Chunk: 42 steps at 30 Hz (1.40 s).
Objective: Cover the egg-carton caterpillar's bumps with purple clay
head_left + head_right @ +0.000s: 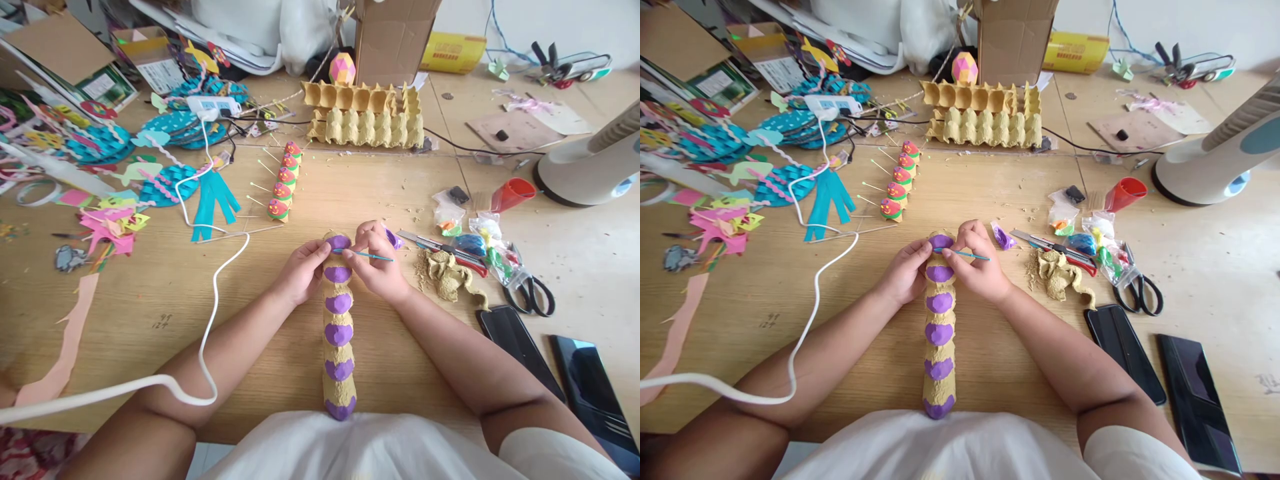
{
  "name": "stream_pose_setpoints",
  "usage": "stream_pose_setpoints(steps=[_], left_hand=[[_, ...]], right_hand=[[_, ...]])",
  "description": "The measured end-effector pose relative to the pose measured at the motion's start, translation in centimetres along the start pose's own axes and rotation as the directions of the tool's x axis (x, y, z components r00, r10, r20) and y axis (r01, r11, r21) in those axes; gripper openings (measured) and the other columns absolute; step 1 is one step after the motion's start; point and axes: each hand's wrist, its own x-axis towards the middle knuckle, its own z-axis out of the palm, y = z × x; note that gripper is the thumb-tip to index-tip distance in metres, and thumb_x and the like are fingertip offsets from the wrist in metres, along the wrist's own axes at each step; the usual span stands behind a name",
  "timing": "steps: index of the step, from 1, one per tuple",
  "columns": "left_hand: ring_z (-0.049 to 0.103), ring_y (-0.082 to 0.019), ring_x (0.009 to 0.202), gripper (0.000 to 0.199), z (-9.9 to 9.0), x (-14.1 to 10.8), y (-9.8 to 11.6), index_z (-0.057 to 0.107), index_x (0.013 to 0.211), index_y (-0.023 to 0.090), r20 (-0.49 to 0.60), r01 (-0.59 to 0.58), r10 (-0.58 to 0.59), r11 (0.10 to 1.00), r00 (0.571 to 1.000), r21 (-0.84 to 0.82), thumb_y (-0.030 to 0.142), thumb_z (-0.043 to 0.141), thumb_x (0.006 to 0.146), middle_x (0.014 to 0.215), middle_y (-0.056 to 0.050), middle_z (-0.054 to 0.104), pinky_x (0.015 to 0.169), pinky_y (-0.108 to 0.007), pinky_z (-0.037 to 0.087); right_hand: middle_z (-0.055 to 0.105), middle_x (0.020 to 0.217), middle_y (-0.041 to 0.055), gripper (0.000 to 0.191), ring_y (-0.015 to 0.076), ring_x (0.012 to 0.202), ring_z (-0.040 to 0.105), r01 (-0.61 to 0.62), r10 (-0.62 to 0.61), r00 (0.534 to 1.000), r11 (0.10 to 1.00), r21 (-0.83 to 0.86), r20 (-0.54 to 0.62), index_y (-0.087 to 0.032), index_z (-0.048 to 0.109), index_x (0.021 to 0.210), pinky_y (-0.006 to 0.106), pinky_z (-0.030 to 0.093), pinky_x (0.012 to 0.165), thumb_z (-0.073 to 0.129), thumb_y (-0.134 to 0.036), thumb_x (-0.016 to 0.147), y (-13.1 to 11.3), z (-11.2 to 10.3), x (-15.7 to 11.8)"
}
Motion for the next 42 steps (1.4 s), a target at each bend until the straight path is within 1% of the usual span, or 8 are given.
stream_pose_setpoints(steps=[5, 12, 15, 19, 28, 33, 40, 42], left_hand=[[0.074, -0.017, 0.081, 0.037, 0.1, -0.1, 0.0, 0.076, 0.089, 0.016, -0.002, -0.004, 0.004, 1.000, 1.000, 0.014, 0.046, 0.094, 0.075, 0.095, -0.005, 0.081, 0.075, -0.028, 0.056], [0.073, -0.016, 0.077, 0.036, 0.1, -0.2, -0.2, 0.074, 0.085, 0.018, 0.000, -0.005, 0.005, 1.000, 1.000, 0.024, 0.045, 0.095, 0.075, 0.091, -0.004, 0.080, 0.071, -0.027, 0.056], [0.073, -0.016, 0.078, 0.037, 0.3, -0.3, -0.1, 0.074, 0.084, 0.018, 0.002, -0.010, 0.009, 1.000, 1.000, 0.021, 0.045, 0.095, 0.074, 0.091, -0.004, 0.080, 0.072, -0.026, 0.056], [0.071, -0.014, 0.077, 0.037, 0.5, -0.3, 0.1, 0.075, 0.081, 0.017, -0.004, -0.025, 0.025, 0.999, 1.000, 0.023, 0.045, 0.097, 0.072, 0.090, -0.003, 0.080, 0.071, -0.025, 0.055], [0.065, -0.013, 0.068, 0.038, 0.5, -0.5, 0.2, 0.074, 0.083, 0.017, 0.006, -0.006, 0.006, 0.999, 1.000, 0.042, 0.048, 0.095, 0.073, 0.081, -0.002, 0.075, 0.064, -0.026, 0.051], [0.063, -0.013, 0.067, 0.038, 0.5, -0.4, 0.5, 0.072, 0.083, 0.018, 0.009, -0.009, 0.009, 1.000, 1.000, 0.017, 0.049, 0.093, 0.075, 0.078, -0.001, 0.071, 0.065, -0.027, 0.052], [0.069, -0.017, 0.078, 0.039, 0.5, -0.4, 0.7, 0.077, 0.100, 0.018, 0.033, 0.003, -0.003, 1.000, 0.999, -0.002, 0.049, 0.089, 0.080, 0.094, -0.005, 0.077, 0.072, -0.029, 0.056], [0.070, -0.018, 0.081, 0.038, 0.5, -0.3, 0.6, 0.077, 0.102, 0.019, 0.026, -0.003, 0.003, 1.000, 1.000, 0.002, 0.049, 0.088, 0.081, 0.095, -0.005, 0.077, 0.073, -0.030, 0.056]], right_hand=[[0.050, 0.091, 0.0032, 0.026, 0.0225, 0.090, 0.051, -0.046, 0.046, 0.999, 0.999, -0.010, -0.018, -0.025, 0.057, 0.081, 0.044, 0.047, 0.087, 0.074, -0.038, 0.095, 0.0, 0.1, 0.0], [0.050, 0.090, 0.0022, 0.024, 0.0207, 0.090, 0.052, -0.031, 0.035, 0.999, 0.991, 0.131, -0.025, -0.024, 0.057, 0.080, 0.041, 0.047, 0.086, 0.074, -0.033, 0.096, 0.1, 0.2, 0.1], [0.051, 0.091, 0.0021, 0.029, 0.0206, 0.091, 0.052, -0.104, 0.106, 0.994, 0.977, 0.189, -0.003, -0.024, 0.056, 0.079, 0.040, 0.047, 0.087, 0.077, -0.038, 0.094, 0.0, 0.2, 0.2], [0.050, 0.091, 0.0015, 0.040, 0.0197, 0.088, 0.051, -0.251, 0.258, 0.966, 0.926, 0.282, 0.012, -0.024, 0.053, 0.077, 0.038, 0.048, 0.082, 0.081, -0.050, 0.089, -0.1, 0.1, 0.3], [0.051, 0.089, -0.0003, 0.039, 0.0174, 0.083, 0.049, -0.320, 0.362, 0.932, 0.833, 0.451, -0.008, -0.024, 0.052, 0.078, 0.033, 0.044, 0.077, 0.082, -0.047, 0.085, 0.6, 0.4, 0.1], [0.052, 0.079, -0.0028, 0.034, 0.0161, 0.076, 0.048, -0.417, 0.508, 0.859, 0.769, 0.485, -0.066, -0.026, 0.050, 0.082, 0.032, 0.042, 0.074, 0.077, -0.047, 0.087, 1.2, 0.5, 0.0], [0.053, 0.082, -0.0023, 0.039, 0.0156, 0.075, 0.050, -0.424, 0.478, 0.876, 0.709, 0.564, 0.058, -0.025, 0.053, 0.082, 0.032, 0.044, 0.073, 0.083, -0.049, 0.080, 0.4, 0.5, 0.2], [0.053, 0.084, -0.0019, 0.042, 0.0159, 0.075, 0.050, -0.455, 0.492, 0.865, 0.681, 0.574, 0.102, -0.025, 0.052, 0.081, 0.032, 0.045, 0.072, 0.085, -0.050, 0.077, 0.3, 0.6, 0.2]])
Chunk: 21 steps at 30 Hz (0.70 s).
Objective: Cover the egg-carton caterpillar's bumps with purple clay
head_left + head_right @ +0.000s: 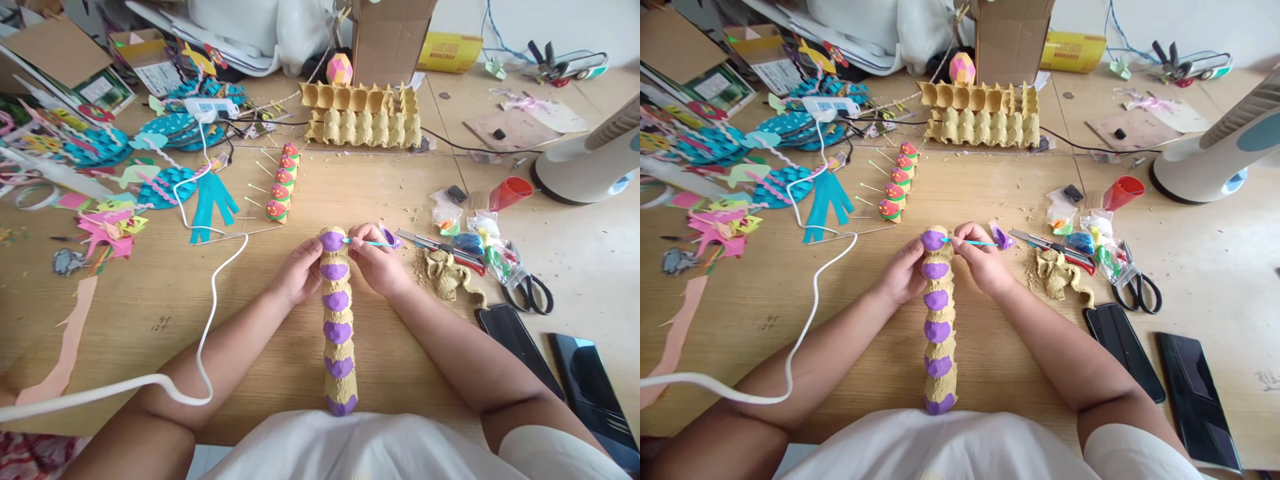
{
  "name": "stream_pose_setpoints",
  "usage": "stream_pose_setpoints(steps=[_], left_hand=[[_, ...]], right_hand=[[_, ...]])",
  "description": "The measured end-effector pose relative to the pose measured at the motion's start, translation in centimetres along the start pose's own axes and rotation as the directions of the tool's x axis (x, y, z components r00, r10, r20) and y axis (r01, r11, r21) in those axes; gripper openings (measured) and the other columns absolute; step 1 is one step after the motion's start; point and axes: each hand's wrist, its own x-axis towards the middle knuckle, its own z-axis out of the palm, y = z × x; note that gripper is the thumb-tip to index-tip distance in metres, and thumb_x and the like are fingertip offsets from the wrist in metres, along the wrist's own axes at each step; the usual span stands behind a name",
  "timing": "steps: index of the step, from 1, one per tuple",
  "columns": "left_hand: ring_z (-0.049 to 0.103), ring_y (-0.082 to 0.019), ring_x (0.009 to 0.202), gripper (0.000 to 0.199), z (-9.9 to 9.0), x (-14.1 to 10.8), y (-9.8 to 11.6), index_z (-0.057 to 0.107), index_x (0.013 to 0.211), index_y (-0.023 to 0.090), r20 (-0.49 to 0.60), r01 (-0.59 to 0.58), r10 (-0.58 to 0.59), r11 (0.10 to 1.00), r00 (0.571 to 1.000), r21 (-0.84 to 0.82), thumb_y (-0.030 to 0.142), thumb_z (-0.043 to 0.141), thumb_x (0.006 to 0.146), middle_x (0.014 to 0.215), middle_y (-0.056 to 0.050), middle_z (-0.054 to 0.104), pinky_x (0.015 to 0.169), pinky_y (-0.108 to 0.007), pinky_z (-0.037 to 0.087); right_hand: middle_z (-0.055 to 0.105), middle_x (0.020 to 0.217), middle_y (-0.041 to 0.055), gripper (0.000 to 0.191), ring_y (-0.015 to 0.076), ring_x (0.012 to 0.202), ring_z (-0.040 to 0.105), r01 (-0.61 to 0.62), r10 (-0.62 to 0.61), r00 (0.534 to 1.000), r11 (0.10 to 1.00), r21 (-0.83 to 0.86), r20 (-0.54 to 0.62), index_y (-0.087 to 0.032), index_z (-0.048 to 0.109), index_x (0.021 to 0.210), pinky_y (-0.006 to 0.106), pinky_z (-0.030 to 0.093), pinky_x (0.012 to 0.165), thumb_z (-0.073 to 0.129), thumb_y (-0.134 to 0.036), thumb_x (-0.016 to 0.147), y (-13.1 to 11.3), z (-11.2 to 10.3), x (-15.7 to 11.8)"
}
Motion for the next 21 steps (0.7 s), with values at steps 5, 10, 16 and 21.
stream_pose_setpoints(steps=[5, 10, 16, 21], left_hand=[[0.071, -0.019, 0.079, 0.038, -0.1, -0.1, 0.0, 0.076, 0.099, 0.019, 0.020, 0.009, -0.009, 1.000, 1.000, -0.008, 0.050, 0.088, 0.081, 0.092, -0.005, 0.077, 0.072, -0.032, 0.058], [0.066, -0.016, 0.070, 0.039, -0.1, -0.3, 0.2, 0.074, 0.094, 0.020, 0.003, 0.021, -0.021, 1.000, 1.000, 0.009, 0.051, 0.090, 0.078, 0.085, -0.003, 0.073, 0.067, -0.030, 0.058], [0.070, -0.017, 0.077, 0.039, 0.1, -0.2, 0.2, 0.076, 0.095, 0.021, -0.001, -0.007, 0.008, 0.999, 1.000, 0.033, 0.053, 0.090, 0.078, 0.089, -0.003, 0.075, 0.071, -0.030, 0.059], [0.073, -0.019, 0.088, 0.038, 0.3, 0.0, 0.2, 0.080, 0.096, 0.020, 0.027, -0.023, 0.023, 1.000, 0.999, -0.001, 0.050, 0.093, 0.075, 0.101, -0.006, 0.081, 0.078, -0.029, 0.059]], right_hand=[[0.053, 0.081, -0.0014, 0.043, 0.0180, 0.075, 0.052, -0.095, 0.095, 0.995, 0.990, 0.105, 0.008, -0.027, 0.048, 0.085, 0.032, 0.047, 0.068, 0.082, -0.053, 0.079, 0.0, -0.3, 0.4], [0.046, 0.067, -0.0051, 0.035, 0.0169, 0.061, 0.044, -0.073, 0.076, 0.995, 0.995, 0.061, -0.059, -0.029, 0.058, 0.104, 0.031, 0.040, 0.060, 0.071, -0.059, 0.089, 0.1, -0.6, 0.8], [0.058, 0.073, -0.0017, 0.044, 0.0160, 0.071, 0.053, 0.017, -0.035, 0.996, 0.973, -0.228, -0.077, -0.024, 0.065, 0.082, 0.032, 0.046, 0.069, 0.072, -0.067, 0.090, 0.3, -0.1, 0.0], [0.063, 0.078, -0.0020, 0.048, 0.0154, 0.075, 0.057, -0.156, 0.156, 0.987, 0.988, 0.001, -0.050, -0.023, 0.069, 0.081, 0.030, 0.047, 0.072, 0.086, -0.068, 0.076, 0.3, 0.4, -0.3]])
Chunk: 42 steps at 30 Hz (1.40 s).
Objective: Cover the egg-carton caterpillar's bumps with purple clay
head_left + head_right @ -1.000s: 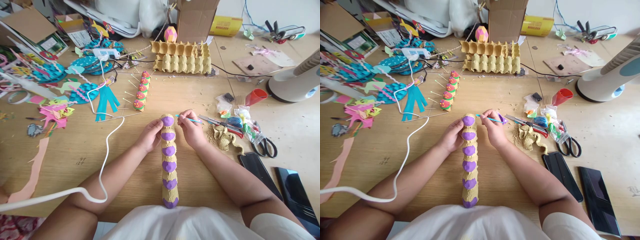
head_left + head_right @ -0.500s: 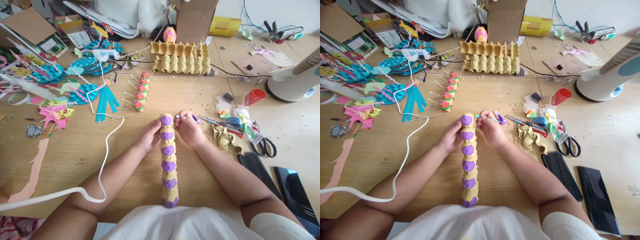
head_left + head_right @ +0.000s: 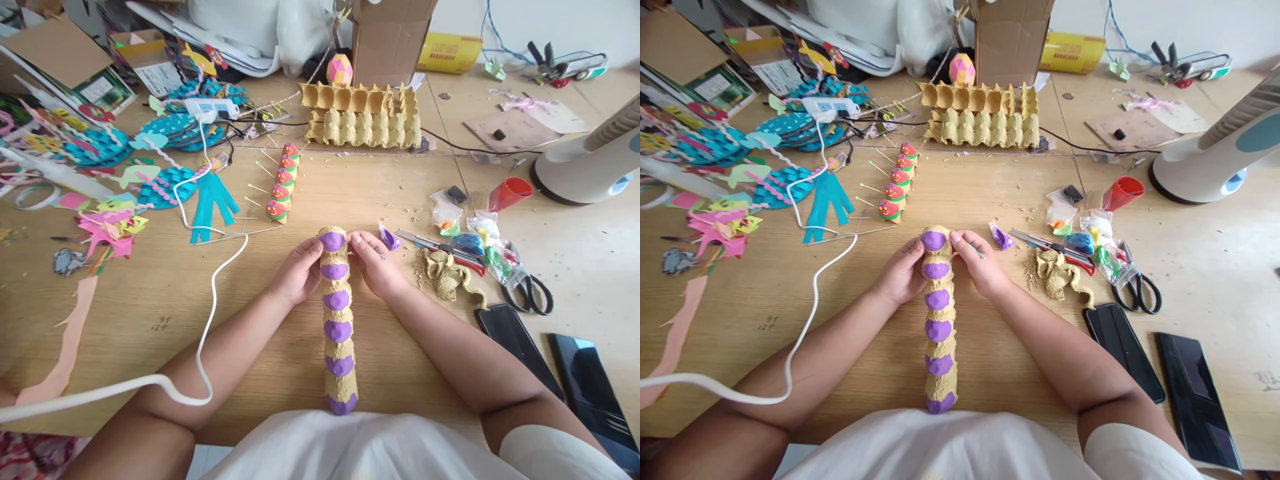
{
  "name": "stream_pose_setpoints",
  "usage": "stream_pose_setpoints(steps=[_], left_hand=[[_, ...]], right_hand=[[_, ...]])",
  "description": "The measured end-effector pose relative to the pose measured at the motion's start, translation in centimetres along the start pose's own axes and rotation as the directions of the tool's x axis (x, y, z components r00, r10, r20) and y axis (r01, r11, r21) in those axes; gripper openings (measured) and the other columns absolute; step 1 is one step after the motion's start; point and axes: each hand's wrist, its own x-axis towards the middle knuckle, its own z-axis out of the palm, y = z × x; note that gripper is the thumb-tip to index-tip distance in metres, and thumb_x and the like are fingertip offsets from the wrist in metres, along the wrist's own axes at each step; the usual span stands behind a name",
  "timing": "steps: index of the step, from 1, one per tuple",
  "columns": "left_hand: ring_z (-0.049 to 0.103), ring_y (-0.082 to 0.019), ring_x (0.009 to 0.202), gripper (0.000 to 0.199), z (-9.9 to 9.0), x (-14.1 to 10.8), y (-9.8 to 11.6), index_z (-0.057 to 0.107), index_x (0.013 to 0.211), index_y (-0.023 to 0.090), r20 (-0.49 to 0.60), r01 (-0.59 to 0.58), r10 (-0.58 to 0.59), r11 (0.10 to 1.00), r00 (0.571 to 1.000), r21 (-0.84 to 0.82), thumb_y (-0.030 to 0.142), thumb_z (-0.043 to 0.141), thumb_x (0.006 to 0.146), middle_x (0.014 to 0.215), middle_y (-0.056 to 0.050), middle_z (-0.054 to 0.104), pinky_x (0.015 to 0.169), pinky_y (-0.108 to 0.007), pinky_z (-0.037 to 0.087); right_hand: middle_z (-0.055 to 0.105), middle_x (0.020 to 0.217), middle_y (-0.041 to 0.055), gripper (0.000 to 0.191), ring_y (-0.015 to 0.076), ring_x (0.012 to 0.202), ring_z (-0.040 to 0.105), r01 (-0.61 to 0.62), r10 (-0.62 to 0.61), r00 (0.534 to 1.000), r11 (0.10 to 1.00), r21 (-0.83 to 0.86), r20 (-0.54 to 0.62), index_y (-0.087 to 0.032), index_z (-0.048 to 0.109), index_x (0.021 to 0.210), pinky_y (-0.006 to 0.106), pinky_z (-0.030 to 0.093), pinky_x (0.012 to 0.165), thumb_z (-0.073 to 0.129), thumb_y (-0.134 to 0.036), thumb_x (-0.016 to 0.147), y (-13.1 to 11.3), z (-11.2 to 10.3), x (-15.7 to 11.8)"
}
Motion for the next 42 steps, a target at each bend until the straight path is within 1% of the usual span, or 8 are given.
stream_pose_setpoints(steps=[4, 10, 15, 20, 24, 29, 36, 42], left_hand=[[0.070, -0.016, 0.078, 0.034, -0.32, 0.09, -0.28, 0.079, 0.089, 0.019, -0.014, 0.004, -0.004, 1.000, 1.000, -0.006, 0.047, 0.093, 0.076, 0.090, -0.003, 0.078, 0.074, -0.029, 0.056], [0.069, -0.017, 0.080, 0.037, -0.47, 0.11, -0.53, 0.079, 0.090, 0.018, 0.008, 0.019, -0.019, 1.000, 1.000, 0.012, 0.049, 0.093, 0.077, 0.089, -0.004, 0.077, 0.075, -0.030, 0.055], [0.068, -0.016, 0.078, 0.038, -0.41, 0.12, -0.50, 0.081, 0.093, 0.019, 0.016, 0.040, -0.040, 0.999, 0.999, 0.016, 0.050, 0.095, 0.074, 0.088, -0.003, 0.076, 0.073, -0.028, 0.056], [0.070, -0.020, 0.083, 0.041, -0.62, 0.15, -0.35, 0.081, 0.093, 0.023, 0.041, 0.050, -0.051, 0.998, 0.998, 0.028, 0.059, 0.090, 0.076, 0.096, -0.005, 0.078, 0.074, -0.032, 0.056], [0.071, -0.019, 0.083, 0.037, -0.76, 0.22, -0.31, 0.081, 0.092, 0.023, 0.008, 0.059, -0.060, 0.998, 0.998, 0.032, 0.055, 0.091, 0.077, 0.097, -0.005, 0.079, 0.073, -0.031, 0.056], [0.073, -0.020, 0.089, 0.042, -0.58, 0.14, -0.23, 0.083, 0.100, 0.020, 0.022, 0.055, -0.055, 0.998, 0.998, 0.019, 0.055, 0.091, 0.077, 0.101, -0.007, 0.081, 0.078, -0.030, 0.058], [0.069, -0.016, 0.074, 0.041, -0.58, 0.13, -0.24, 0.082, 0.091, 0.018, -0.002, 0.058, -0.058, 0.998, 0.998, 0.009, 0.053, 0.093, 0.074, 0.087, -0.004, 0.078, 0.068, -0.028, 0.055], [0.069, -0.019, 0.074, 0.033, -0.67, 0.19, -0.53, 0.081, 0.092, 0.017, -0.040, 0.038, -0.038, 0.999, 0.999, 0.013, 0.049, 0.085, 0.081, 0.085, -0.005, 0.078, 0.068, -0.031, 0.053]], right_hand=[[0.062, 0.072, -0.0033, 0.046, 0.0130, 0.067, 0.055, -0.195, 0.192, 0.981, 0.954, 0.229, 0.037, -0.021, 0.070, 0.077, 0.026, 0.042, 0.062, 0.099, -0.054, 0.063, -0.21, 0.22, -0.04], [0.070, 0.075, -0.0006, 0.038, 0.0149, 0.071, 0.060, -0.278, 0.262, 0.961, 0.899, 0.339, 0.092, -0.020, 0.073, 0.079, 0.027, 0.048, 0.065, 0.098, -0.045, 0.065, -0.36, 0.28, -0.25], [0.069, 0.073, -0.0011, 0.033, 0.0162, 0.070, 0.059, -0.265, 0.231, 0.963, 0.898, 0.351, 0.135, -0.022, 0.071, 0.080, 0.029, 0.049, 0.068, 0.094, -0.046, 0.072, 0.06, 0.37, -0.31], [0.072, 0.082, 0.0014, 0.038, 0.0193, 0.078, 0.061, -0.269, 0.233, 0.962, 0.901, 0.340, 0.142, -0.023, 0.070, 0.084, 0.032, 0.052, 0.075, 0.093, -0.051, 0.071, 0.44, 0.23, 0.00], [0.070, 0.082, 0.0006, 0.040, 0.0186, 0.077, 0.060, -0.269, 0.215, 0.957, 0.908, 0.322, 0.192, -0.023, 0.069, 0.085, 0.032, 0.050, 0.075, 0.091, -0.052, 0.072, 0.26, 0.16, 0.20], [0.072, 0.085, 0.0023, 0.044, 0.0233, 0.086, 0.065, -0.290, 0.221, 0.945, 0.906, 0.307, 0.240, -0.024, 0.072, 0.094, 0.036, 0.053, 0.082, 0.088, -0.060, 0.074, -0.13, 0.40, 0.07], [0.066, 0.077, -0.0008, 0.040, 0.0174, 0.074, 0.058, -0.274, 0.223, 0.956, 0.912, 0.305, 0.192, -0.023, 0.066, 0.080, 0.031, 0.048, 0.070, 0.093, -0.051, 0.072, 0.36, 0.15, -0.04], [0.058, 0.069, -0.0040, 0.043, 0.0132, 0.065, 0.051, -0.260, 0.210, 0.961, 0.908, 0.328, 0.182, -0.022, 0.062, 0.074, 0.029, 0.043, 0.065, 0.095, -0.049, 0.071, 0.27, 0.36, -0.37]])
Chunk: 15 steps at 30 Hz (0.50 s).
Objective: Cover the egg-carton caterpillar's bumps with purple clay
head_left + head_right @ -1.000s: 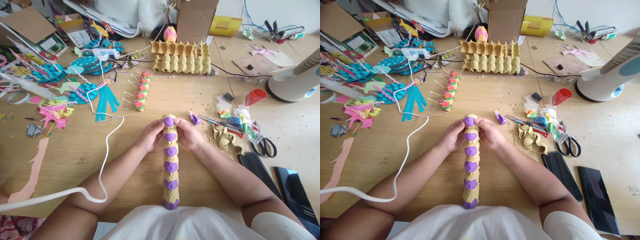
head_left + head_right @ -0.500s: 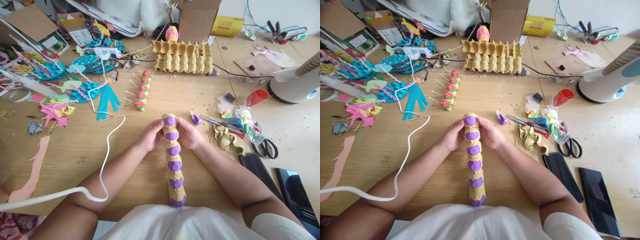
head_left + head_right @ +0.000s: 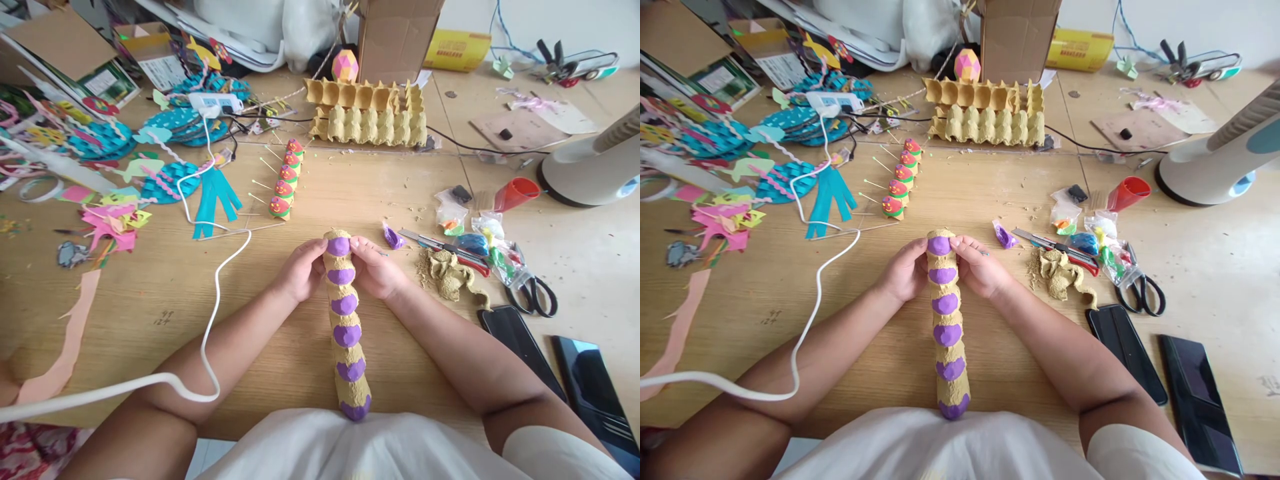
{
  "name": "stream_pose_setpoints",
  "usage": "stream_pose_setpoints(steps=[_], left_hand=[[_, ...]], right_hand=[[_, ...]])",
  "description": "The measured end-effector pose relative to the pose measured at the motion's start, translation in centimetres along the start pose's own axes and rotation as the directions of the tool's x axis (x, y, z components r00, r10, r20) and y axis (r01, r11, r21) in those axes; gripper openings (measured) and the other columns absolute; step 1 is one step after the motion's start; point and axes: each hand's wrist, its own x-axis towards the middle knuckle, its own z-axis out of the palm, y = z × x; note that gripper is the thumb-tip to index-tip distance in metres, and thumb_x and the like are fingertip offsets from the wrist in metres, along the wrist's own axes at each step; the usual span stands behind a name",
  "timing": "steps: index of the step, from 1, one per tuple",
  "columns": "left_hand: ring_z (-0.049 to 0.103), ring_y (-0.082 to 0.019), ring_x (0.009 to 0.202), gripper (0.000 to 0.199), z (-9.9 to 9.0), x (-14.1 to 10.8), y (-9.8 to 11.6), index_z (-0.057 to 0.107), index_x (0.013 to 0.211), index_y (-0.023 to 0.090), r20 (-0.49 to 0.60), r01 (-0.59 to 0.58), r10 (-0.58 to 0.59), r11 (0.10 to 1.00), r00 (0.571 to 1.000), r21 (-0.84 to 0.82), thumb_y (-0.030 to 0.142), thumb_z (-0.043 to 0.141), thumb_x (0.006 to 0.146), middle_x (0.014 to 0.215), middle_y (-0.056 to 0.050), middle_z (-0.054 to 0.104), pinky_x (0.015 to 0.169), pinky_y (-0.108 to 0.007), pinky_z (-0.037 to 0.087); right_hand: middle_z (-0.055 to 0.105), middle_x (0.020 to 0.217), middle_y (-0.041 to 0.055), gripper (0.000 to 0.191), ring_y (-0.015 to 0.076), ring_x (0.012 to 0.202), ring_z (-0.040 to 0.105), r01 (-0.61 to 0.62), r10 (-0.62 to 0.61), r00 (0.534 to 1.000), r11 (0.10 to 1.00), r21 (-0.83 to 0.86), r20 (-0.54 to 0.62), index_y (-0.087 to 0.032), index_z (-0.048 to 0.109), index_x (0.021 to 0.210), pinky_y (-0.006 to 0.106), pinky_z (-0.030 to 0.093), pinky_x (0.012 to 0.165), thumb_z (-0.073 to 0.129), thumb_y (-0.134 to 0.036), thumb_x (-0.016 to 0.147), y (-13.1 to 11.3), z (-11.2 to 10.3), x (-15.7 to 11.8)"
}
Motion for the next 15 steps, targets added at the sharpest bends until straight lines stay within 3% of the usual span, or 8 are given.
stream_pose_setpoints(steps=[9, 15], left_hand=[[0.071, -0.020, 0.085, 0.040, 0.64, -0.11, 0.32, 0.082, 0.097, 0.016, 0.024, 0.005, -0.004, 0.999, 1.000, -0.031, 0.052, 0.086, 0.081, 0.094, -0.007, 0.080, 0.079, -0.031, 0.055], [0.071, -0.021, 0.085, 0.045, 0.73, -0.15, 0.46, 0.082, 0.098, 0.017, 0.064, 0.029, -0.029, 1.000, 0.998, 0.000, 0.055, 0.090, 0.077, 0.093, -0.007, 0.079, 0.080, -0.032, 0.054]], right_hand=[[0.059, 0.070, -0.0039, 0.046, 0.0134, 0.066, 0.050, 0.009, -0.010, 0.999, 1.000, -0.018, -0.040, -0.022, 0.062, 0.075, 0.028, 0.042, 0.062, 0.097, -0.051, 0.068, -0.10, 0.12, 0.12], [0.062, 0.074, -0.0016, 0.045, 0.0181, 0.072, 0.054, -0.030, 0.027, 0.996, 0.999, -0.035, -0.085, -0.025, 0.060, 0.076, 0.033, 0.044, 0.069, 0.093, -0.054, 0.069, -0.42, 0.75, -0.18]])
